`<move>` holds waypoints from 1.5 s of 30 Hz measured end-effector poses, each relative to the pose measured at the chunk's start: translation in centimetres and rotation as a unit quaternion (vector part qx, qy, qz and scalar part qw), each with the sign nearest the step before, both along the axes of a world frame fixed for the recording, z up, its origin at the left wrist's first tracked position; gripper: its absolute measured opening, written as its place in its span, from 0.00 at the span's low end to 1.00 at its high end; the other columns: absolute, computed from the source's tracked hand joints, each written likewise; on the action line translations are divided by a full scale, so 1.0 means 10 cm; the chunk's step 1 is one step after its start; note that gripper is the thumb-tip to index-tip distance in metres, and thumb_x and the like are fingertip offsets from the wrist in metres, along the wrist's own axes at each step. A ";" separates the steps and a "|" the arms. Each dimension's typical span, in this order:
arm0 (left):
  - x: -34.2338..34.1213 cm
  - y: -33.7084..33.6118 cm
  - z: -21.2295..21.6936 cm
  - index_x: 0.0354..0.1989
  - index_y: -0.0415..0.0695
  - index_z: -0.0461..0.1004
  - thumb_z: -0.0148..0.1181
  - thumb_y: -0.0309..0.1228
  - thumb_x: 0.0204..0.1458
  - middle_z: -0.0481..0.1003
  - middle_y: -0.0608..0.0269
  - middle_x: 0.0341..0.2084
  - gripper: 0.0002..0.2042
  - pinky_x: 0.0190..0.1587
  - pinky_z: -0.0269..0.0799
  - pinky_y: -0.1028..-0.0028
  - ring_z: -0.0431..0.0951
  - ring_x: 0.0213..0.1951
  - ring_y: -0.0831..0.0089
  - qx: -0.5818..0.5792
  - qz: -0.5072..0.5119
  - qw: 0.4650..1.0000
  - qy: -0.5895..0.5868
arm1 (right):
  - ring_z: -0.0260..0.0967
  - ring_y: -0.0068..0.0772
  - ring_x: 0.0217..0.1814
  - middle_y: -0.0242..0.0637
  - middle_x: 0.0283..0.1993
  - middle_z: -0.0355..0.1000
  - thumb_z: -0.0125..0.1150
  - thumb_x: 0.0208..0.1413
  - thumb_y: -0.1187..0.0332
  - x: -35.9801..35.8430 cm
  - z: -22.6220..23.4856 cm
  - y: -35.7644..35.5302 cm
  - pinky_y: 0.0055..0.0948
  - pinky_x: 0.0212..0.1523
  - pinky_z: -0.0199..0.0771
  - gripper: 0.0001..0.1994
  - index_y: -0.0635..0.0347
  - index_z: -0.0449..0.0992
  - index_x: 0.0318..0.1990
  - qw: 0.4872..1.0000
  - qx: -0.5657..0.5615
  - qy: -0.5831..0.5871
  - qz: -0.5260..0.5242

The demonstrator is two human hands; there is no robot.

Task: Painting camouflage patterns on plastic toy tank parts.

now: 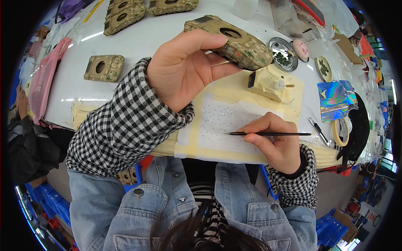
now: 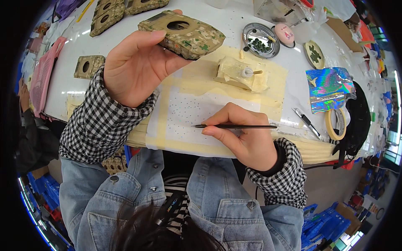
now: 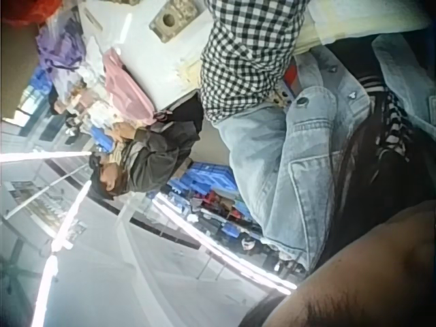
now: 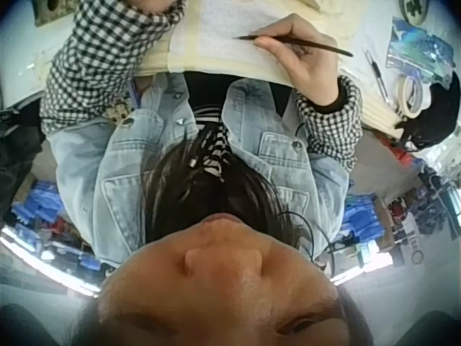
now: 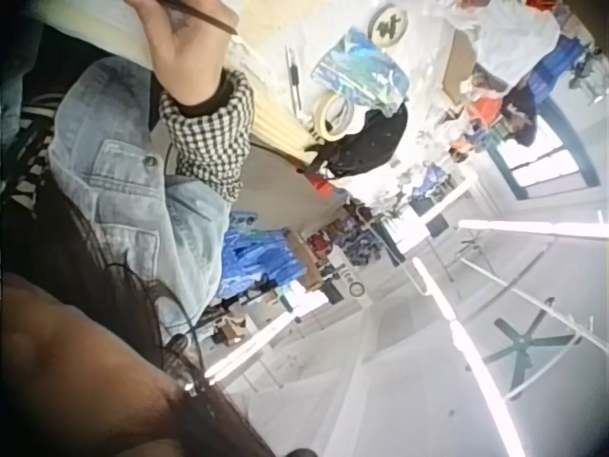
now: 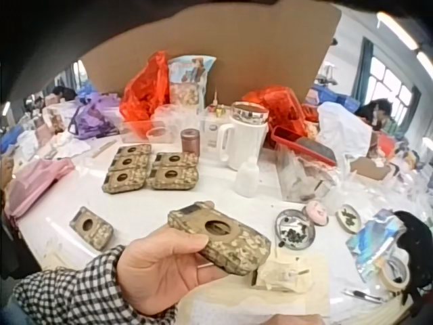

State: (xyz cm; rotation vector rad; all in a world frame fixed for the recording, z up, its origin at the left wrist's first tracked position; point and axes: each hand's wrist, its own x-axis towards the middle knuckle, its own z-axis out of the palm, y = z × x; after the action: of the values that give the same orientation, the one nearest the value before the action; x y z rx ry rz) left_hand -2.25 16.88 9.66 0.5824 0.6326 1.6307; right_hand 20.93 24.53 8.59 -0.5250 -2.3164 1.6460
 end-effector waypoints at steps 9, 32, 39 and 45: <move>-0.01 0.00 -0.01 0.61 0.32 0.56 0.42 0.28 0.59 0.67 0.46 0.55 0.22 0.61 0.65 0.57 0.68 0.58 0.55 -0.002 0.002 1.000 0.004 | 0.72 0.24 0.33 0.37 0.30 0.75 0.66 0.51 0.74 0.01 0.02 -0.02 0.22 0.37 0.71 0.06 0.68 0.77 0.32 0.999 -0.027 0.006 -0.021; 0.14 -0.09 0.11 0.68 0.39 0.44 0.46 0.27 0.55 0.60 0.44 0.60 0.31 0.63 0.63 0.60 0.65 0.61 0.56 -0.041 -0.034 0.996 -0.067 | 0.73 0.28 0.42 0.42 0.39 0.75 0.60 0.57 0.74 -0.23 0.55 0.14 0.25 0.45 0.72 0.05 0.66 0.71 0.37 0.958 -0.002 0.249 -0.140; 0.17 -0.08 0.10 0.65 0.41 0.47 0.48 0.25 0.55 0.63 0.47 0.56 0.29 0.61 0.65 0.58 0.67 0.58 0.57 -0.042 -0.039 0.995 -0.084 | 0.74 0.33 0.47 0.43 0.39 0.76 0.62 0.55 0.74 -0.27 0.51 0.11 0.28 0.49 0.71 0.05 0.67 0.74 0.36 0.954 0.053 0.253 -0.150; 0.17 -0.08 0.11 0.65 0.42 0.49 0.48 0.24 0.54 0.65 0.49 0.55 0.28 0.61 0.65 0.57 0.68 0.57 0.57 -0.043 -0.041 0.994 -0.095 | 0.74 0.34 0.47 0.43 0.39 0.76 0.62 0.55 0.74 -0.27 0.51 0.10 0.29 0.50 0.71 0.05 0.67 0.73 0.36 0.960 0.048 0.235 -0.147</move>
State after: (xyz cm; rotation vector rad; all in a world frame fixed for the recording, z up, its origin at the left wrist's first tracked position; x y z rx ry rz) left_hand -0.55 16.05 10.75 0.3797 0.5293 1.5521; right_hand 18.19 25.57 13.72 -0.3818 -1.8592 1.3362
